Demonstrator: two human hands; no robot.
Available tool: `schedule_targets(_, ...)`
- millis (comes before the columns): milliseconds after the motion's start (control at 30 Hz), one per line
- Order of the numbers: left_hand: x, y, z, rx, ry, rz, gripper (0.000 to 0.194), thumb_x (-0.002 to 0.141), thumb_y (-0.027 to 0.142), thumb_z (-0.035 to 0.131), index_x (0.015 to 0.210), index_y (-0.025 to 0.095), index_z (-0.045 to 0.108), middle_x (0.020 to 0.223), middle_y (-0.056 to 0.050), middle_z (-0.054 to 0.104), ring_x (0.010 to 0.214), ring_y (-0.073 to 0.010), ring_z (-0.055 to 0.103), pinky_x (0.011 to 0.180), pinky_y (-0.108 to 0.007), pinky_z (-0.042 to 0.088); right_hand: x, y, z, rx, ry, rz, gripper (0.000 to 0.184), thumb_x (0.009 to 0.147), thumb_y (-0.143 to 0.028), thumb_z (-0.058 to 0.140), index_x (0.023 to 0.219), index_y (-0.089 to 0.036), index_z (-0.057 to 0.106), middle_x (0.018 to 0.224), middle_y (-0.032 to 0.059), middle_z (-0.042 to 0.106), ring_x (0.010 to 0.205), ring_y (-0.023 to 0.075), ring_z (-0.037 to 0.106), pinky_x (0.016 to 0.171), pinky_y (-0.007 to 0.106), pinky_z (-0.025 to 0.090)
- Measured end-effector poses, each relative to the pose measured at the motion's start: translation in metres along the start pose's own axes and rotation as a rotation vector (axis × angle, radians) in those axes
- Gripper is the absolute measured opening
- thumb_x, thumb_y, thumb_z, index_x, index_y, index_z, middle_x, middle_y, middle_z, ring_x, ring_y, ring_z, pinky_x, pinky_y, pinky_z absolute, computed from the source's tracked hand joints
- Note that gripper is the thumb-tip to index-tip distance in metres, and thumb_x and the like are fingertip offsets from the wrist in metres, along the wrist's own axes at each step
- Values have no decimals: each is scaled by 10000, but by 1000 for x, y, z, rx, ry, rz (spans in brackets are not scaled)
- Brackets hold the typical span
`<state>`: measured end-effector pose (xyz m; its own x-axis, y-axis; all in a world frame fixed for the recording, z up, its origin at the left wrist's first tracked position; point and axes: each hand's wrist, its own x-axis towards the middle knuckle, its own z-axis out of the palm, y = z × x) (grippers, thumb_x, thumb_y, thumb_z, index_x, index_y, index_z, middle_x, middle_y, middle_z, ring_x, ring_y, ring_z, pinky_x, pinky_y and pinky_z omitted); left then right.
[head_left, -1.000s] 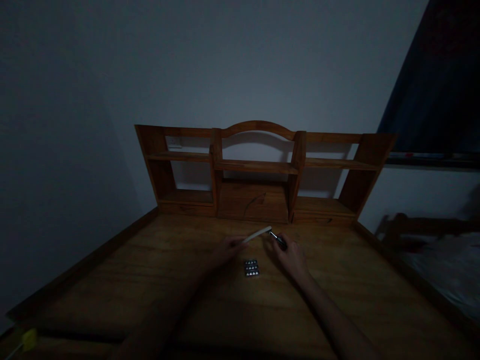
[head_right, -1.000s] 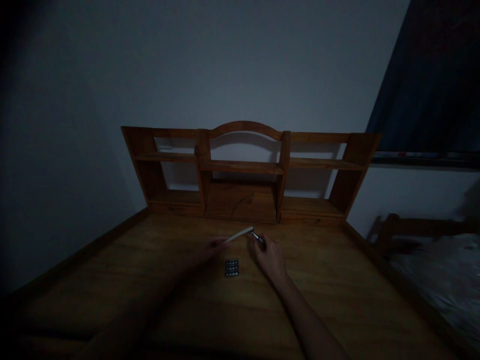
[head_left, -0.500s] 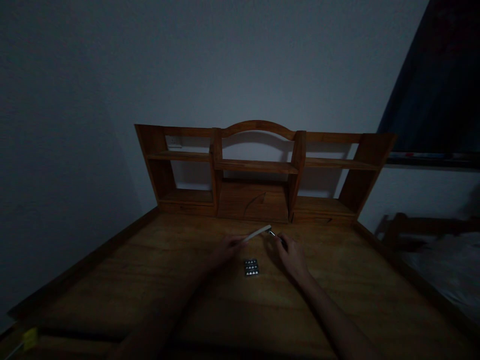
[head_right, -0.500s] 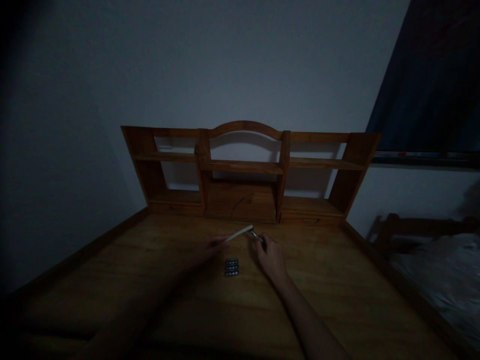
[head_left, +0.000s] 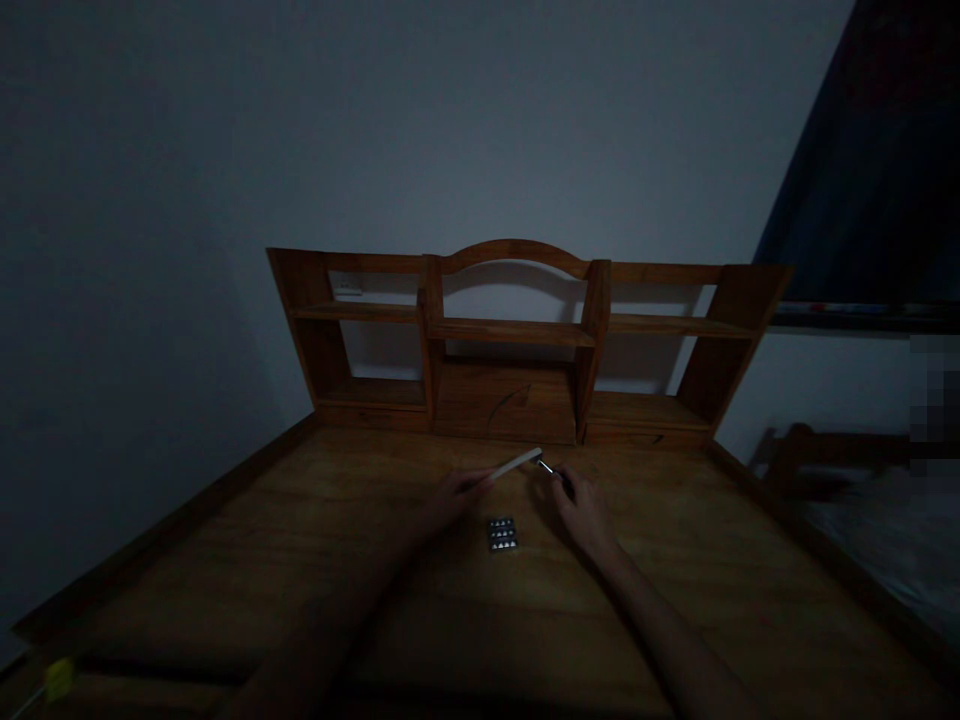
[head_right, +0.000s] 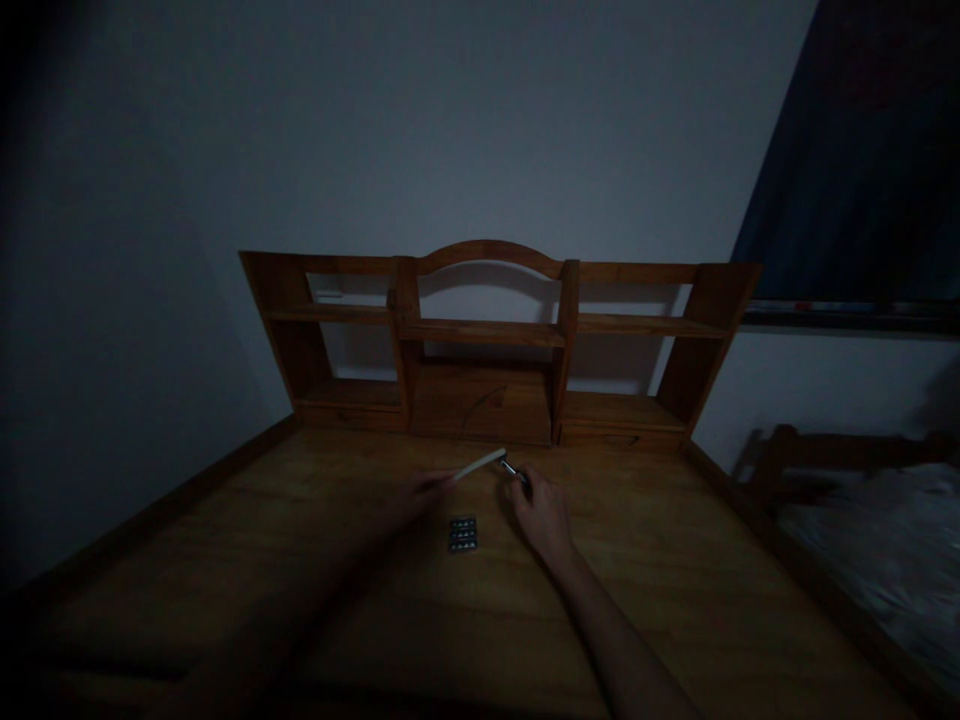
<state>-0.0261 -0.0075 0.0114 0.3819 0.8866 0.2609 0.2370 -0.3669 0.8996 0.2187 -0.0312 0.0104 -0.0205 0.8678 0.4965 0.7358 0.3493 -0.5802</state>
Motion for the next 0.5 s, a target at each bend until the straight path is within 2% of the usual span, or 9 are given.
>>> schedule_targets(333,2,-4,-2,28,-20,7,420,849,540,497,1145,285,652,1158,-10,674,1085,-233,598,994,-374,426,0,0,0,-14,-21,-21,332,922,-329,337,956,-177,631,848,68,686,743,197,627,643,251,398)
schedule_targets(500,2,-9,-3,61,-2,-2,457,839,551,503,1142,245,655,1150,-26,678,1072,-246,593,986,-392,426,0,2,2,-12,-25,-17,343,916,-328,343,998,-172,638,863,77,690,752,202,631,656,259,406)
